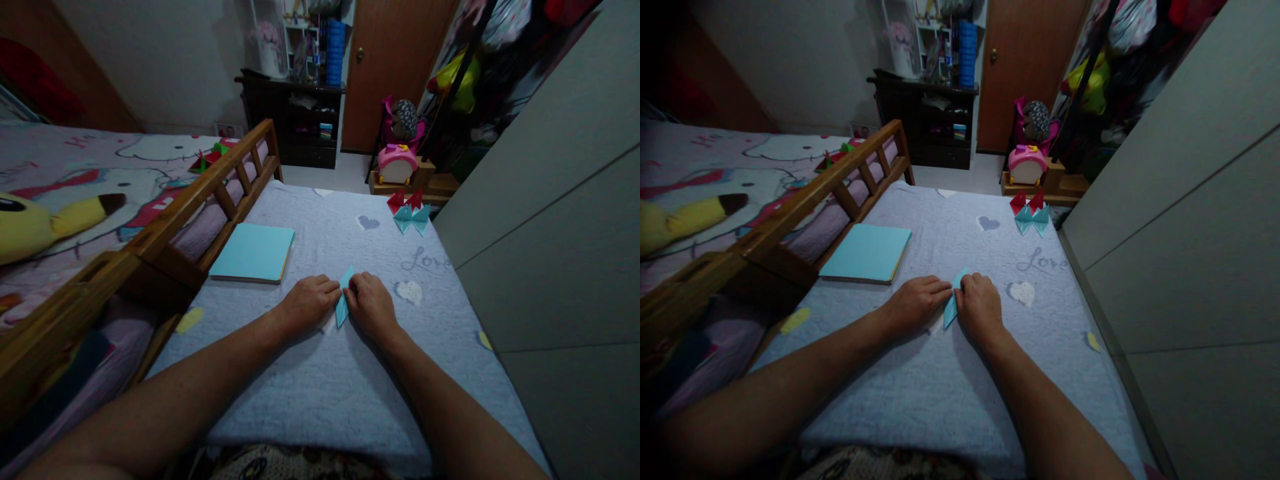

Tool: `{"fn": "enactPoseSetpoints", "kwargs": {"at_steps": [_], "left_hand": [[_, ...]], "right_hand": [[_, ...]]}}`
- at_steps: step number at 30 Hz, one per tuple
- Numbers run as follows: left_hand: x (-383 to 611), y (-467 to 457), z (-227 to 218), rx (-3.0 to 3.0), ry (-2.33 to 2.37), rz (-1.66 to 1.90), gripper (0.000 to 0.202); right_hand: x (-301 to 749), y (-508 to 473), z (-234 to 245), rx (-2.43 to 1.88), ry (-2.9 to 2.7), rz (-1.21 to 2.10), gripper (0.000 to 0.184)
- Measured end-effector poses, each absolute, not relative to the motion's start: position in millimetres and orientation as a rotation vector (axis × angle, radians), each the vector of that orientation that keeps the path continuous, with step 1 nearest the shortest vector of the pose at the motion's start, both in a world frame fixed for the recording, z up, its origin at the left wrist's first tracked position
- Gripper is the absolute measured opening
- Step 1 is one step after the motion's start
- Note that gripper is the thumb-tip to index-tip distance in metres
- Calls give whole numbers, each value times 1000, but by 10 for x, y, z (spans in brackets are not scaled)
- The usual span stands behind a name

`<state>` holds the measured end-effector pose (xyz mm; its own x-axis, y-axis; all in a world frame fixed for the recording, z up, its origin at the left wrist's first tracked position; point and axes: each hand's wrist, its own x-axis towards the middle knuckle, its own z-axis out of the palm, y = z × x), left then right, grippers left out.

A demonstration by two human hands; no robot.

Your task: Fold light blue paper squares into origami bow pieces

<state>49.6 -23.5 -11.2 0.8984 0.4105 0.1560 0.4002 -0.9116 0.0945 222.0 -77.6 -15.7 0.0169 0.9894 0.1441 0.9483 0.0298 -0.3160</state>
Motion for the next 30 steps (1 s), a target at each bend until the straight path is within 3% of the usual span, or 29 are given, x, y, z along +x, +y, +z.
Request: {"fn": "enactPoseSetpoints", "kwargs": {"at_steps": [10, 21, 30], "left_hand": [[523, -317, -32, 3001, 856, 63, 10], [506, -310, -42, 3025, 838, 60, 11], [470, -284, -87, 3001, 880, 270, 10]], "right_hand": [[2194, -844, -67, -2177, -1925, 139, 16], [2391, -863, -228, -2104, -1886, 126, 54], [2465, -859, -269, -2082, -1849, 114, 53]]}}
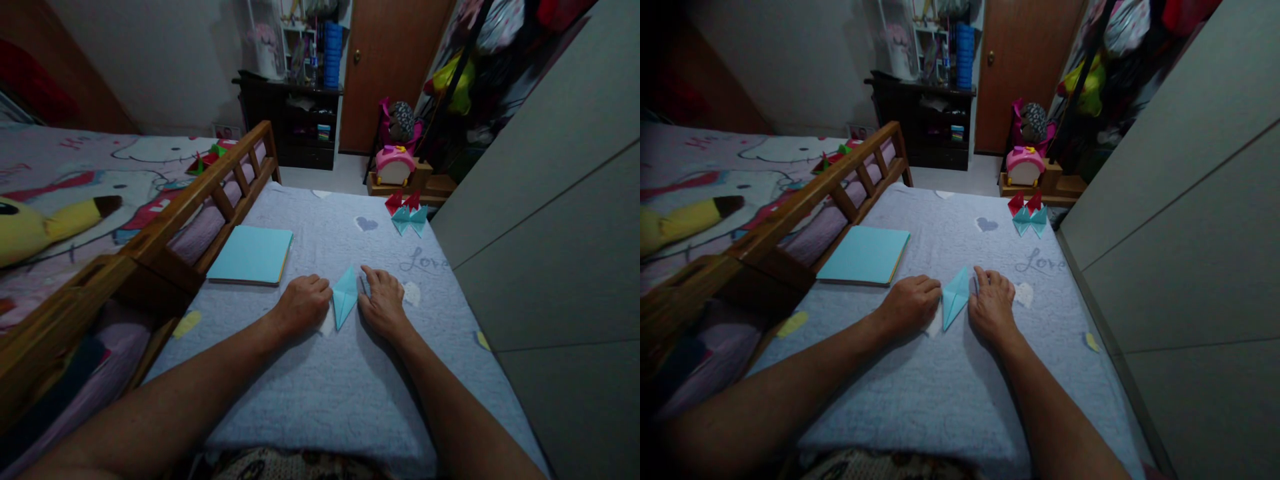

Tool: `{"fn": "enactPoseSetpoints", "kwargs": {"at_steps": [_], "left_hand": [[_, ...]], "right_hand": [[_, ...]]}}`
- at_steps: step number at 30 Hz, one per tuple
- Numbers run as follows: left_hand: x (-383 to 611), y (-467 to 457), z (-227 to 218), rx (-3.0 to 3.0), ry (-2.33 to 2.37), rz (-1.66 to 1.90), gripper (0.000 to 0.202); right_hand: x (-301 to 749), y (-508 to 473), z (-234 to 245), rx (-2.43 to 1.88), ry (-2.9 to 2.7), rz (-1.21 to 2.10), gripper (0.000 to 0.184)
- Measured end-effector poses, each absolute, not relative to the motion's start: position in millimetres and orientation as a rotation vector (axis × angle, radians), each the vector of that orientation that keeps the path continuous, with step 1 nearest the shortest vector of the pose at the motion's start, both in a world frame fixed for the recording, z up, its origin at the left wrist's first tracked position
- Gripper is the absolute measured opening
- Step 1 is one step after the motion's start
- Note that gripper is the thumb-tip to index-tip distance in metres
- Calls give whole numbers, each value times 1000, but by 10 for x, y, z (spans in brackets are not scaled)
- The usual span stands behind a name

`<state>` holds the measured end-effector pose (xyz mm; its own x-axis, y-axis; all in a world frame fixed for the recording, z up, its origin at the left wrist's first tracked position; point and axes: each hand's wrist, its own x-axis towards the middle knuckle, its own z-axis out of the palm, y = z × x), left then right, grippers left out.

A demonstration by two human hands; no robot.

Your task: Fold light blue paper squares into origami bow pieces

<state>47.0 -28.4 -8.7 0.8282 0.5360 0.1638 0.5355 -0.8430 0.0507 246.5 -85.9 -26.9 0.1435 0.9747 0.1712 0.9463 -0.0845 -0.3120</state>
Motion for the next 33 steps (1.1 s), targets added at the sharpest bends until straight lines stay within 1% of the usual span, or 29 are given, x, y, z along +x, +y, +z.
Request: {"fn": "enactPoseSetpoints", "kwargs": {"at_steps": [3, 6, 9, 12, 14, 19, 22, 26, 30, 33], "left_hand": [[479, -283, -96, 2999, 861, 402, 10], [508, -286, -109, 3006, 738, 491, 15], [534, -286, -123, 2995, 584, 483, 18], [541, -281, -142, 2976, 527, 442, 18], [533, -271, -164, 2958, 524, 429, 18], [482, -221, -223, 2789, 663, 564, 25], [469, -198, -230, 2723, 762, 583, 24], [493, -205, -216, 2667, 744, 564, 19], [513, -214, -195, 2624, 751, 583, 18], [510, -208, -166, 2542, 763, 622, 18]], "right_hand": [[2444, -850, -273, -2105, -1824, 84, 47], [2424, -842, -283, -2120, -1837, 50, 45], [2413, -841, -283, -2131, -1863, 28, 46], [2408, -846, -262, -2152, -1875, 44, 47], [2409, -853, -236, -2149, -1873, 80, 41], [2414, -876, -169, -2131, -1855, 149, 19], [2397, -879, -156, -2109, -1873, 130, 17], [2359, -869, -187, -2058, -1884, 137, 15], [2351, -859, -220, -1948, -1834, 195, 6], [2357, -852, -194, -1819, -1775, 305, 3]]}}
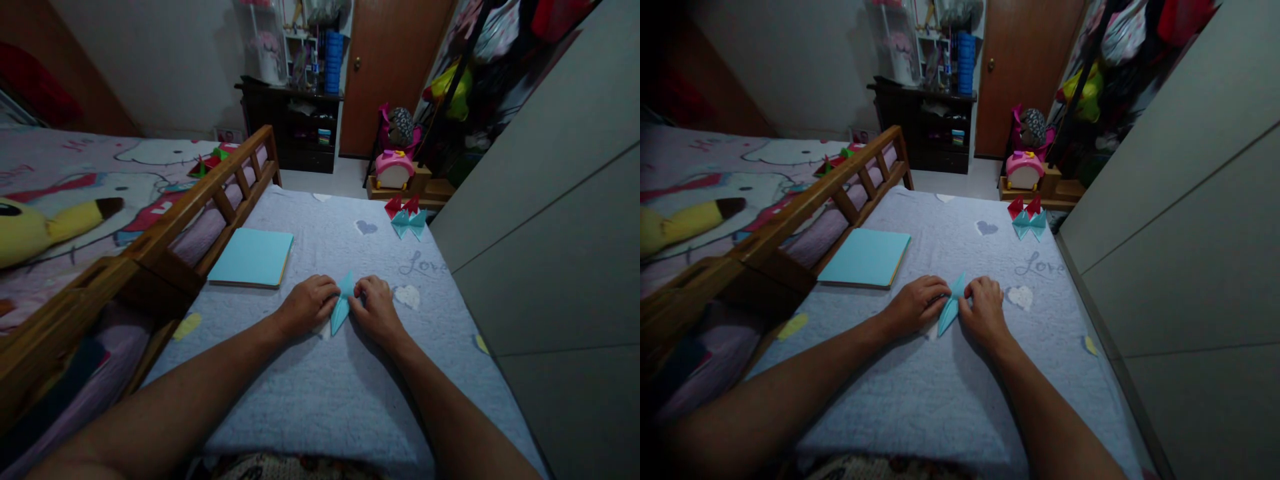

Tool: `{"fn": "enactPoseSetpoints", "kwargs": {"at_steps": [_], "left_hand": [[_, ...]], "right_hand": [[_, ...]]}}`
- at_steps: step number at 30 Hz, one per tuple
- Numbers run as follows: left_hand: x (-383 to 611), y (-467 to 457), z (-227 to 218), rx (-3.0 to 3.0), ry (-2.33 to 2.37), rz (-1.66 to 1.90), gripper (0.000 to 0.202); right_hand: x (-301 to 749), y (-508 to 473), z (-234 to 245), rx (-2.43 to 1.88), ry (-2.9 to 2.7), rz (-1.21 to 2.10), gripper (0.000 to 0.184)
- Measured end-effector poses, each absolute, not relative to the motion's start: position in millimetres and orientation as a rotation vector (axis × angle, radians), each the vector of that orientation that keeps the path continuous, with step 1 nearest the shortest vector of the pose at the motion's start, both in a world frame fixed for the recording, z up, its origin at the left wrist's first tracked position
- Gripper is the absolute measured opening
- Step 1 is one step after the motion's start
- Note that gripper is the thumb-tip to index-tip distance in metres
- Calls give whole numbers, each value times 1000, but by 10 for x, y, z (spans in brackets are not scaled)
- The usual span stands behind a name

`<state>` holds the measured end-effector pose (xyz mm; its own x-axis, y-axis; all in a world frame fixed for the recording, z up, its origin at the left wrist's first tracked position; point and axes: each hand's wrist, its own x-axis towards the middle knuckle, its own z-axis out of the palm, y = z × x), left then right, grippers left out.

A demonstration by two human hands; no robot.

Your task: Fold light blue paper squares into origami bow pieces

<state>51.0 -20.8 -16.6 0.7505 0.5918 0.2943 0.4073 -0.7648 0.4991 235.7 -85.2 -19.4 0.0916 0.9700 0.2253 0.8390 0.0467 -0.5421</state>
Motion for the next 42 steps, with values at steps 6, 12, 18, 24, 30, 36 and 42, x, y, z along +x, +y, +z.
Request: {"fn": "enactPoseSetpoints", "kwargs": {"at_steps": [6, 12, 18, 24, 30, 36, 42], "left_hand": [[499, -199, -91, 2336, 776, 656, 22], [514, -225, -31, 2074, 823, 625, 28], [519, -216, 11, 1758, 893, 691, 30], [552, -212, 29, 1236, 858, 743, 31], [601, -265, 48, 948, 768, 745, 41], [626, -275, 14, 915, 769, 689, 33], [650, -280, -43, 1048, 799, 722, 48]], "right_hand": [[2325, -874, -98, -1602, -1499, 691, 6], [2278, -907, -62, -1343, -1298, 990, 14], [2249, -925, -40, -1212, -1400, 897, 21], [2274, -940, -43, -1270, -1798, 398, 30], [2310, -940, -48, -1332, -1931, 185, 26], [2370, -932, -35, -1420, -1977, 117, 22], [2392, -932, -11, -1388, -2017, 145, 21]]}}
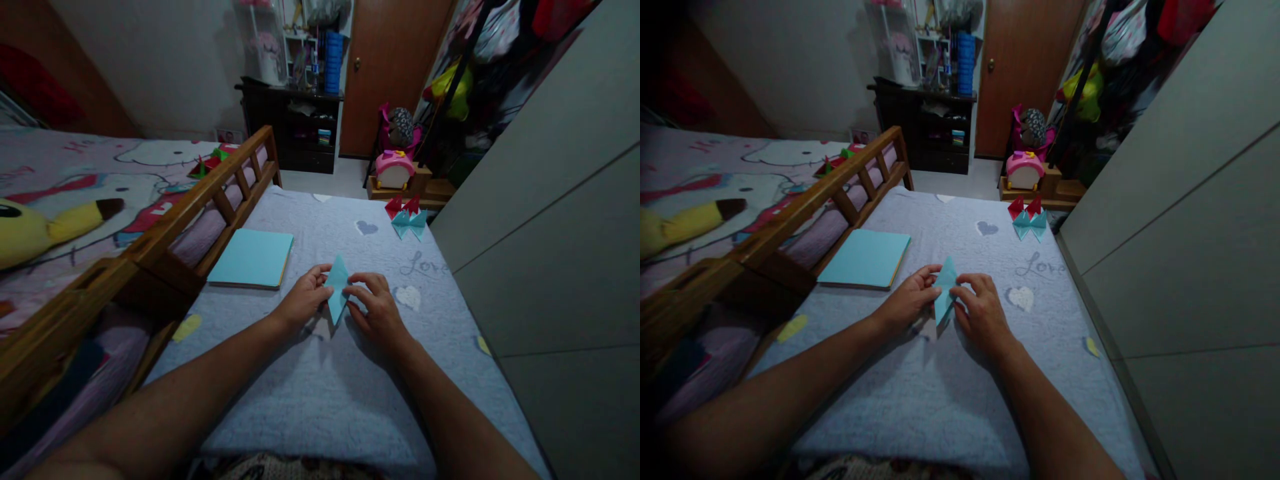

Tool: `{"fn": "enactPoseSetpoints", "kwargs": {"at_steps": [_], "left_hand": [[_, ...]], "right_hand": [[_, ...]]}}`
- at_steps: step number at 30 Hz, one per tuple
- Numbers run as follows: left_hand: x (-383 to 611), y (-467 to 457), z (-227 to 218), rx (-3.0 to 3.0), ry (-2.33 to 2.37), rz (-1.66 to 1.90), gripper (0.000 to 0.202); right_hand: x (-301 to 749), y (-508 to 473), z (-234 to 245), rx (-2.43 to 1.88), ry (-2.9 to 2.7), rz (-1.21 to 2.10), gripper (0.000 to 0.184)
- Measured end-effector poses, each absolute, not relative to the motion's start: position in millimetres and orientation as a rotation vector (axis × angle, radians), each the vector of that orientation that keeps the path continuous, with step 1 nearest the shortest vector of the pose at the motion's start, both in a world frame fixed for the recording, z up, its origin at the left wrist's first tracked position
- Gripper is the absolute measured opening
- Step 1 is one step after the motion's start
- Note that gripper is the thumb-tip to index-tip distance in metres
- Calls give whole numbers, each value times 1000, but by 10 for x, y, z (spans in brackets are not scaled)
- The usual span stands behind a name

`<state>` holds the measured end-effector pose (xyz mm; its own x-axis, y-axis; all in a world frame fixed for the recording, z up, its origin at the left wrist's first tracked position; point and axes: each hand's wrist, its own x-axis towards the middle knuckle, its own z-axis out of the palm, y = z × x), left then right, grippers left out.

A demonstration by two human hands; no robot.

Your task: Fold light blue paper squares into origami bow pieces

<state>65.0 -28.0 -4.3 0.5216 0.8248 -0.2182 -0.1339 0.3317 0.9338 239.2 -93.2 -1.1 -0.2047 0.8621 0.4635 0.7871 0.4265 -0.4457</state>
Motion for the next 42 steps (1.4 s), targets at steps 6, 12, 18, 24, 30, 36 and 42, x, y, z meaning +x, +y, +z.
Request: {"fn": "enactPoseSetpoints", "kwargs": {"at_steps": [6, 12, 18, 24, 30, 36, 42], "left_hand": [[627, -305, -130, 1399, 839, 555, 57], [504, -245, -38, 2209, 995, 477, 35], [456, -242, 18, 2385, 915, 391, 34], [424, -207, 45, 2376, 856, 287, 33], [422, -176, 31, 2369, 933, 289, 16], [477, -178, -54, 2399, 1092, 289, 16], [523, -223, -33, 2469, 1245, 211, 16]], "right_hand": [[2438, -908, -66, -1425, -2131, 296, 18], [2462, -879, -151, -1487, -2175, 359, 18], [2432, -863, -183, -1536, -2149, 376, 18], [2422, -826, -227, -1586, -2108, 417, 19], [2381, -790, -219, -1679, -2066, 403, 15], [2322, -770, -228, -1812, -1929, 373, 11], [2289, -764, -237, -1885, -1906, 339, 9]]}}
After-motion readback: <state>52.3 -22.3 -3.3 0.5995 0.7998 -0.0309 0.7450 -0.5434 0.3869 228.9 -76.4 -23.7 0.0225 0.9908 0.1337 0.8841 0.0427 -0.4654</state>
